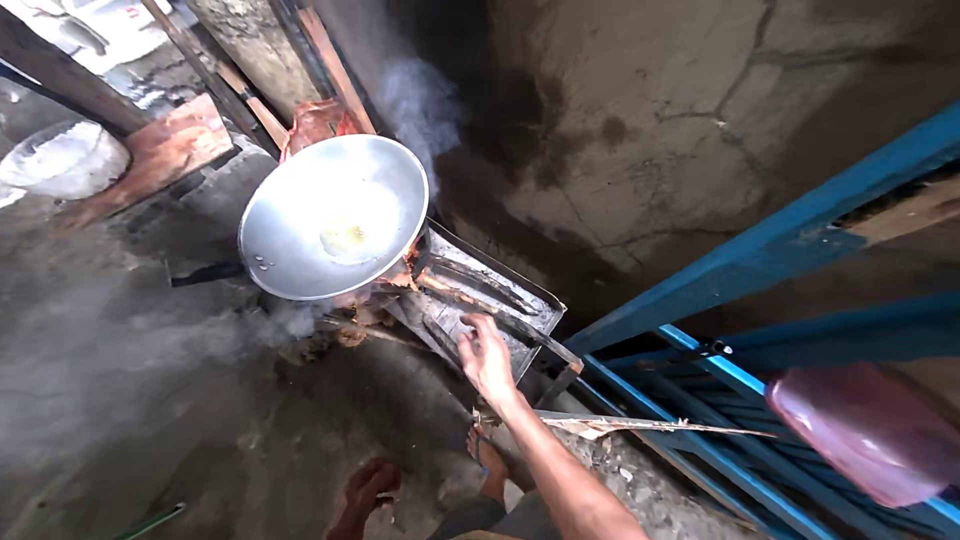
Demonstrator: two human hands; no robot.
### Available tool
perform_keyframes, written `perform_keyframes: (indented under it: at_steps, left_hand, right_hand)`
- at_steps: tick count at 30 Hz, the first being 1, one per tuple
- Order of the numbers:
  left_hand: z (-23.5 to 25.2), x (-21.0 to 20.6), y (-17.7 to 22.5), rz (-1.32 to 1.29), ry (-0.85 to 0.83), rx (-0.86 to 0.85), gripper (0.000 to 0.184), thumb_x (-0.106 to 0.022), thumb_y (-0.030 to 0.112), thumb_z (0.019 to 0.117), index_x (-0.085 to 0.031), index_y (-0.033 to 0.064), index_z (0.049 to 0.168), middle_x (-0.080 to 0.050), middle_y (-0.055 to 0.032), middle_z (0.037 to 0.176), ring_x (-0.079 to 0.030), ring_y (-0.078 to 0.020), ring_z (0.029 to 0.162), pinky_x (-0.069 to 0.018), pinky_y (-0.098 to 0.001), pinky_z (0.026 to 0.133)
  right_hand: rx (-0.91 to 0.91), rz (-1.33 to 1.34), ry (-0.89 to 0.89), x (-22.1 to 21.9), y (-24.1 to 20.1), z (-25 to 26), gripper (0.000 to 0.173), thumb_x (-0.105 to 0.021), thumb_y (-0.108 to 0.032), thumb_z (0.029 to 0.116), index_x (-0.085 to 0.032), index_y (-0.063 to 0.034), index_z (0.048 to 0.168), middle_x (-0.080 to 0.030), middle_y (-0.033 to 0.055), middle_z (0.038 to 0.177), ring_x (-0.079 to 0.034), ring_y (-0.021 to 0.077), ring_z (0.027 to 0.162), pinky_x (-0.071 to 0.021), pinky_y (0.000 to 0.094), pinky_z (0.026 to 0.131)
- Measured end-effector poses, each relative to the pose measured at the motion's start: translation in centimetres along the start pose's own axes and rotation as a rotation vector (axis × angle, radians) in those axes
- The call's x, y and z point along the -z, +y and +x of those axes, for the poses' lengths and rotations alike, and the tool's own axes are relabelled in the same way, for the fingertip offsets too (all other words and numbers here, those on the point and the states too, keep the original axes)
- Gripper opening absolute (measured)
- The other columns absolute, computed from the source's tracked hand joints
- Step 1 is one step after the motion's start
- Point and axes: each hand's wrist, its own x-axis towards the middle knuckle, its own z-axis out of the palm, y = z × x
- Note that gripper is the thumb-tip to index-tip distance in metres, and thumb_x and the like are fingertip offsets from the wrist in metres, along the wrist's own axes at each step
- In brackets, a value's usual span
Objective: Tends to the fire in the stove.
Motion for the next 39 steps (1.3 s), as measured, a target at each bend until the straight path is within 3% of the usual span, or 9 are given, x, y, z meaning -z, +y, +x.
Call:
perform_keyframes:
  at_steps: [6, 9, 12, 17, 21, 24, 27, 34, 39]
  left_hand:
    - [0.6, -2.6, 1.2, 0.185, -0.024, -0.152, 0.028, -0.065, 0.020, 0.1013, -0.066, -0.0046, 0.115, -0.072, -0.0112, 0.093, -0.070, -0.0169, 0.080, -0.0603, -0.0346, 0.076]
    - [0.0, -5.2, 3.0, 0.260, -0.063, -0.271, 0.034, -0.061, 0.029, 0.1025, -0.069, -0.0013, 0.115, -0.072, -0.0097, 0.093, -0.069, -0.0168, 0.081, -0.0599, -0.0364, 0.078]
    - [-0.4, -8.6, 4.9, 0.328, -0.060, -0.473, 0.029, -0.057, 0.024, 0.1050, -0.069, 0.0013, 0.118, -0.073, -0.0082, 0.096, -0.071, -0.0132, 0.082, -0.0613, -0.0321, 0.078]
    - [-2.1, -15.0, 7.0, 0.419, -0.040, -0.777, 0.027, -0.059, 0.021, 0.1022, -0.070, 0.0032, 0.119, -0.074, -0.0083, 0.107, -0.071, -0.0116, 0.093, -0.0600, -0.0305, 0.085]
    - [-3.7, -19.6, 7.7, 0.651, 0.039, -0.975, 0.029, -0.060, 0.024, 0.1014, -0.072, 0.0070, 0.121, -0.072, -0.0110, 0.118, -0.069, -0.0168, 0.107, -0.0572, -0.0358, 0.096]
    - [-4.8, -22.0, 8.1, 0.741, 0.074, -0.984, 0.027, -0.059, 0.023, 0.1021, -0.073, 0.0091, 0.120, -0.072, -0.0113, 0.119, -0.068, -0.0216, 0.111, -0.0558, -0.0410, 0.099]
    - [-5.4, -23.8, 8.2, 0.791, 0.072, -0.976, 0.027, -0.059, 0.023, 0.1021, -0.072, 0.0096, 0.121, -0.071, -0.0114, 0.121, -0.067, -0.0235, 0.114, -0.0546, -0.0436, 0.100]
    - [-5.3, -27.9, 9.2, 1.142, -0.045, -1.004, 0.036, -0.057, 0.028, 0.1023, -0.067, 0.0115, 0.133, -0.066, -0.0130, 0.134, -0.058, -0.0336, 0.129, -0.0436, -0.0532, 0.111]
    - [-4.6, -30.4, 9.2, 1.285, -0.101, -0.923, 0.042, -0.059, 0.029, 0.1028, -0.060, 0.0107, 0.141, -0.061, -0.0150, 0.141, -0.054, -0.0350, 0.135, -0.0393, -0.0536, 0.115]
  right_hand:
    - [-0.026, -0.120, 0.247, 10.2, 4.1, -12.7, 0.027, -0.061, -0.011, 0.0979, -0.069, 0.0021, 0.121, -0.069, 0.0165, 0.118, -0.071, 0.0141, 0.091, -0.0614, 0.0276, 0.077]
    - [-0.157, -0.205, 0.331, 15.2, 6.2, -17.9, 0.027, -0.061, -0.012, 0.0979, -0.069, 0.0025, 0.120, -0.070, 0.0169, 0.115, -0.072, 0.0160, 0.088, -0.0621, 0.0301, 0.075]
    - [-0.186, -0.277, 0.382, 19.1, 6.9, -20.6, 0.025, -0.060, -0.010, 0.0980, -0.069, 0.0025, 0.118, -0.071, 0.0169, 0.111, -0.072, 0.0168, 0.084, -0.0617, 0.0314, 0.073]
    - [-0.101, -0.333, 0.331, 23.2, 7.1, -22.4, 0.024, -0.060, -0.010, 0.0982, -0.072, 0.0011, 0.115, -0.072, 0.0158, 0.110, -0.073, 0.0179, 0.088, -0.0624, 0.0324, 0.077]
    - [-0.177, -0.384, 0.081, 25.1, 8.7, -24.3, 0.025, -0.060, -0.017, 0.1000, -0.073, -0.0026, 0.117, -0.073, 0.0133, 0.112, -0.074, 0.0229, 0.093, -0.0622, 0.0422, 0.084]
    - [-0.350, -0.403, -0.153, 26.2, 11.0, -26.6, 0.031, -0.056, -0.026, 0.1023, -0.071, -0.0074, 0.121, -0.072, 0.0115, 0.118, -0.072, 0.0246, 0.102, -0.0590, 0.0464, 0.091]
    - [-0.502, -0.410, -0.205, 27.5, 13.0, -29.1, 0.032, -0.056, -0.027, 0.1032, -0.070, -0.0078, 0.125, -0.071, 0.0122, 0.123, -0.070, 0.0264, 0.110, -0.0560, 0.0481, 0.098]
    - [-0.691, -0.323, 0.012, 31.8, 16.6, -32.5, 0.032, -0.057, -0.024, 0.1026, -0.069, -0.0057, 0.126, -0.071, 0.0141, 0.123, -0.070, 0.0278, 0.112, -0.0546, 0.0496, 0.101]
    - [-0.604, -0.191, 0.246, 33.0, 16.6, -29.8, 0.030, -0.057, -0.021, 0.1033, -0.068, -0.0049, 0.126, -0.074, 0.0121, 0.111, -0.074, 0.0214, 0.092, -0.0612, 0.0437, 0.086]
